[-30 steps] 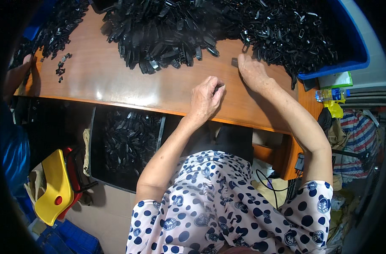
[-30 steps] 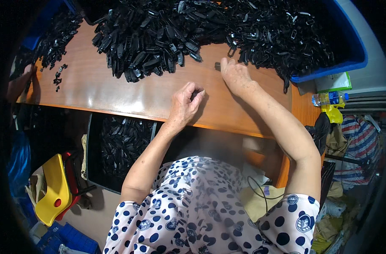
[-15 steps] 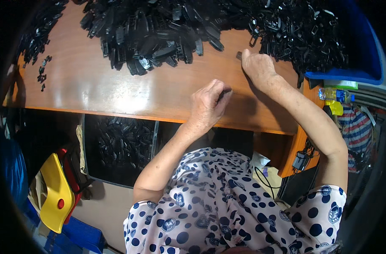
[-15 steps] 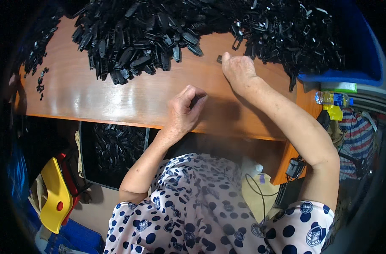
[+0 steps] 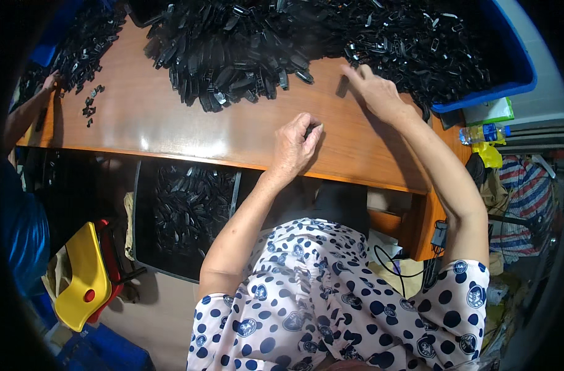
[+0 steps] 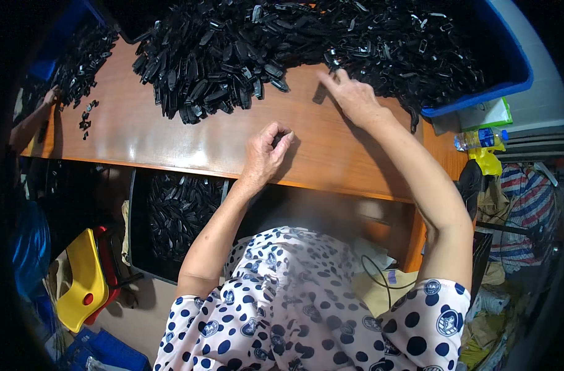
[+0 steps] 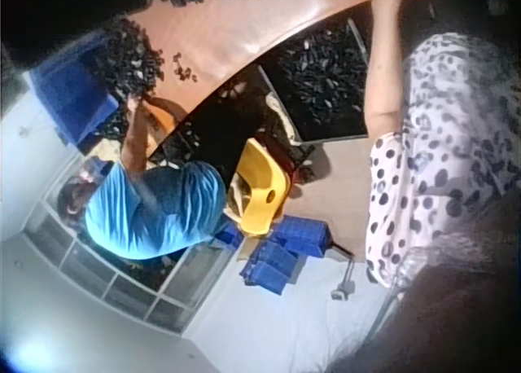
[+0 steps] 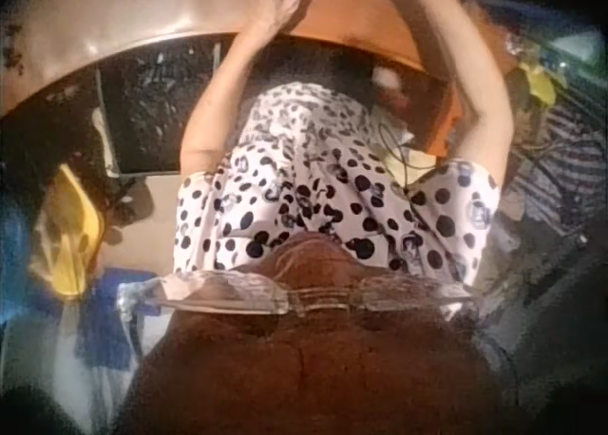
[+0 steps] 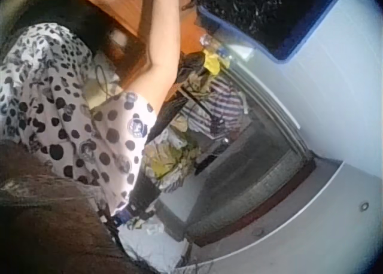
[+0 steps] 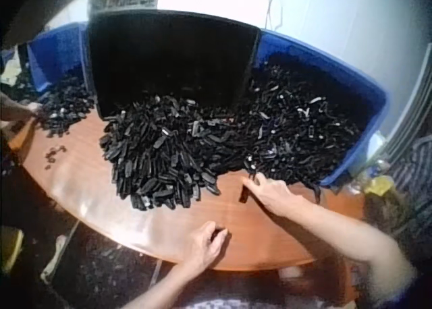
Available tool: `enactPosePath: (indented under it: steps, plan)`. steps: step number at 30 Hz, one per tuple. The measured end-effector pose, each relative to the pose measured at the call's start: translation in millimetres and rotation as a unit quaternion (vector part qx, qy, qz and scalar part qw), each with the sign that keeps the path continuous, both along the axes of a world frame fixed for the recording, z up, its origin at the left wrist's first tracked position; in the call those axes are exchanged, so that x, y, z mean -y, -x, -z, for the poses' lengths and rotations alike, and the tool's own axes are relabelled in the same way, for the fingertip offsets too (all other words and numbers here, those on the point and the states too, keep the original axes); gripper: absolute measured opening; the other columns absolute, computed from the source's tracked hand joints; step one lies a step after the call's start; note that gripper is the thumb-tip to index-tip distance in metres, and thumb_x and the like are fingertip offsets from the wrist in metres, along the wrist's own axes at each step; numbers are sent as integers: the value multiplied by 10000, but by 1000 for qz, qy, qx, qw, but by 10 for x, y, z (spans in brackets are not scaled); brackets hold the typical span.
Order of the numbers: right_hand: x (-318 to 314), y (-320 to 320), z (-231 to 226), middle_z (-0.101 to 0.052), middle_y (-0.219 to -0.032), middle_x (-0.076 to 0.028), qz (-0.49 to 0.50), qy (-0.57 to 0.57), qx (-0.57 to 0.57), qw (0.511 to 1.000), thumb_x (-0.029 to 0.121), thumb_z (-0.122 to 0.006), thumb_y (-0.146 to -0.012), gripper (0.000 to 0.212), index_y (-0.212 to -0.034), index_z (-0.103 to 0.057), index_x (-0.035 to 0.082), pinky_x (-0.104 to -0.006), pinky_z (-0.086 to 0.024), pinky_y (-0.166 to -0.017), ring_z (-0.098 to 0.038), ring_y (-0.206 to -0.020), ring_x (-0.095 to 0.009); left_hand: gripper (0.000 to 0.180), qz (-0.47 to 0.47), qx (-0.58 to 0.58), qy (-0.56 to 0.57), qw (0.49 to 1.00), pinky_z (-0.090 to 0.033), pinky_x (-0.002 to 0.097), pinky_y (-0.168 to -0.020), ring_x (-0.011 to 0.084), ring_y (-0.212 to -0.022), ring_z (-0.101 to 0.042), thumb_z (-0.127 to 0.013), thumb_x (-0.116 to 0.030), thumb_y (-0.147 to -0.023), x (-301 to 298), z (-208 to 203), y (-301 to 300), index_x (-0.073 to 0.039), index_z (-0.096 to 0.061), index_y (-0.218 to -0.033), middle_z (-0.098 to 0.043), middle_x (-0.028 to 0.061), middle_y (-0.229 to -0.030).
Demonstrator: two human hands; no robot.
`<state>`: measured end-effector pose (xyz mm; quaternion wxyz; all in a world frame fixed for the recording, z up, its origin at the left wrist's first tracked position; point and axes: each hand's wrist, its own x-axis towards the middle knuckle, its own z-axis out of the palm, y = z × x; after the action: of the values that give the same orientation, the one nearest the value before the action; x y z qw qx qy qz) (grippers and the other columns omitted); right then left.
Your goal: The person repeatedly picks up plastic components from the table and container, fits the parts together by hand, and places the assembled pieces into a container.
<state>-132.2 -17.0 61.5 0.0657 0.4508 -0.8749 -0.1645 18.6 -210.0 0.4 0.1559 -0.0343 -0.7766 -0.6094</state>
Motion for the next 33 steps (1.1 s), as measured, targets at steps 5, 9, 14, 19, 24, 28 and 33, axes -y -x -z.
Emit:
enactPosePath:
  steps: [5,9,14,19,24,28,33]
  plan:
    - [129,-186,78,-548,-1100,-336,272,258,214,902,147,-525,-868,441,-1231,-382,-59,-489,-453,-876,-557,-1026,-472,96,-6,15,32,999,-480,371,-618,315,-695,-615,-623,-102,-832,-2,13,5,-15,-586,-848,-612,148,-787]
    - [400,-177,148,-580,-1021,-365,371,217,206,879,422,-552,-872,574,-1099,-456,-96,-488,-454,-868,-573,-1018,-471,102,-11,10,32,999,-481,373,-621,316,-697,-616,-622,-110,-834,-1,-11,-6,-15,-586,-848,-615,148,-784]
    - [408,-24,110,-592,-1031,-340,329,168,189,910,419,-571,-873,541,-1086,-487,-72,-506,-460,-847,-573,-1011,-468,101,-20,-2,24,1000,-464,301,-571,197,-610,-585,-639,-114,-846,9,-13,-2,-19,-607,-859,-621,111,-731]
    - [315,103,-3,-603,-951,-334,246,63,234,938,227,-567,-895,368,-1084,-456,-68,-514,-465,-797,-584,-957,-464,100,-12,-14,4,1000,-463,299,-571,194,-622,-589,-634,-103,-849,43,-24,3,-10,-600,-860,-621,112,-750]
    - [417,177,-106,-617,-1009,-302,241,-114,218,939,89,-504,-858,276,-1081,-464,-70,-470,-491,-851,-601,-1008,-419,96,2,-8,-20,1000,-465,305,-578,204,-627,-587,-629,-97,-850,60,-27,0,-7,-596,-862,-618,117,-759]
    - [518,210,-111,-612,-885,-320,186,-116,194,956,46,-473,-847,171,-972,-425,-60,-521,-485,-753,-615,-890,-448,78,1,-13,-26,1000,-489,374,-631,296,-709,-619,-621,-93,-823,64,6,21,-36,-572,-847,-613,123,-791]
    - [446,260,-70,-615,-903,-295,156,-106,196,962,56,-497,-834,182,-966,-421,-44,-495,-503,-737,-621,-874,-435,83,3,-9,-5,1000,-493,368,-630,290,-727,-619,-622,-101,-822,71,53,35,-47,-570,-857,-614,110,-810]
